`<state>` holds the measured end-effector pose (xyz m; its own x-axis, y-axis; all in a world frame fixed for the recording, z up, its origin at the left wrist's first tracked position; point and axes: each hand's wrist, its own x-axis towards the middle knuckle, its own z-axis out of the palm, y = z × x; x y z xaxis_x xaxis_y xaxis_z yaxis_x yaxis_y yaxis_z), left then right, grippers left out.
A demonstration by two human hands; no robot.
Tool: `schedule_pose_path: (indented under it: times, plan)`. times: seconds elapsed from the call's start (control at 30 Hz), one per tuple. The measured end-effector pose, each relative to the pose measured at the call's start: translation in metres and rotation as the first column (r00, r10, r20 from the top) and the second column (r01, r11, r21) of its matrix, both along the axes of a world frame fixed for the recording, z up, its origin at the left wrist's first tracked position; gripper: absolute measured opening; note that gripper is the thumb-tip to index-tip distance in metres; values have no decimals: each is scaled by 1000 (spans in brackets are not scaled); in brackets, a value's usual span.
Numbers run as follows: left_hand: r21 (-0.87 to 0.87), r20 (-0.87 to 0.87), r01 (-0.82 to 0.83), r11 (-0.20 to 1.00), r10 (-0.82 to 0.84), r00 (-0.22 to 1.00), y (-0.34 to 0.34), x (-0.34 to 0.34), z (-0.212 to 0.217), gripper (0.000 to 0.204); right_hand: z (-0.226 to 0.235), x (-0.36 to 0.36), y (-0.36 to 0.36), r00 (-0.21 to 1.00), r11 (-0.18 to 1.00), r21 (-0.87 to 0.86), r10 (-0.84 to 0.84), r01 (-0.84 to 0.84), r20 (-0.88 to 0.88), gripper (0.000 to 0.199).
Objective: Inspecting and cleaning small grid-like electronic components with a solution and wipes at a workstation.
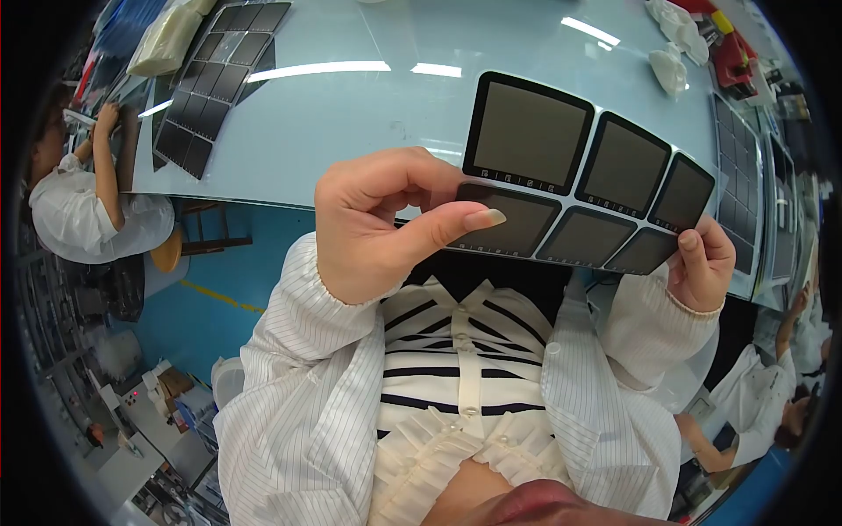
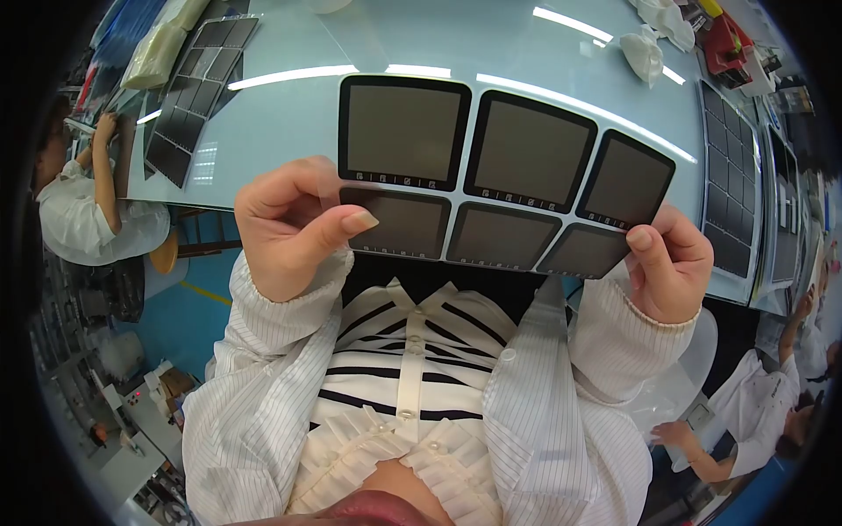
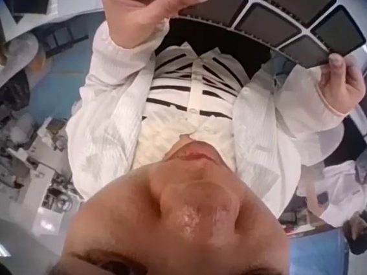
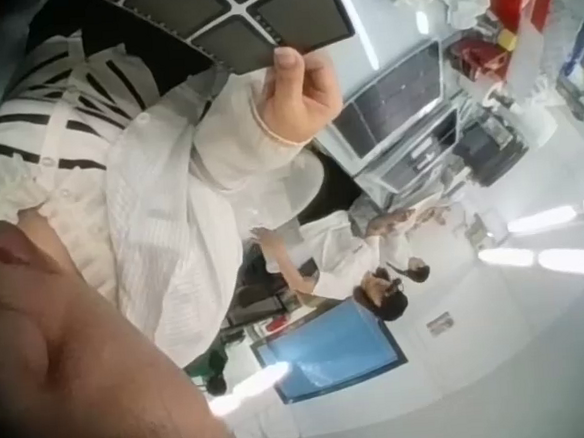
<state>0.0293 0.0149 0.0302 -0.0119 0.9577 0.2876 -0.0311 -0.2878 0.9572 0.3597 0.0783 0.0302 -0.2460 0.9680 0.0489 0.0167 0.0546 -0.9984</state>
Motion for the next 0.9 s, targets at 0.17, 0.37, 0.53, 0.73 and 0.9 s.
schedule_pose_path:
  times: [0.17,0.37,0.53,0.73,0.9]
  plan:
    - [-13,-18,5,1000,-5,1000,-1,-2,3,12,0,-1,-1,999,999,34,-38,38,1,25]
    - [-14,12,-1,1000,1,1000,-3,-2,3,13,-1,-5,-1,999,996,74,-38,40,-31,23]
    - [-5,20,-4,1000,4,1000,-3,-3,1,13,-1,-7,-2,998,995,81,-58,58,-4,23]
    - [-2,30,-29,1000,29,999,-4,-2,-1,13,2,-11,-4,998,995,78,-60,59,17,24]
    - [-59,100,-65,996,71,992,-7,-1,1,11,2,-21,-8,997,991,105,-78,79,-17,24]
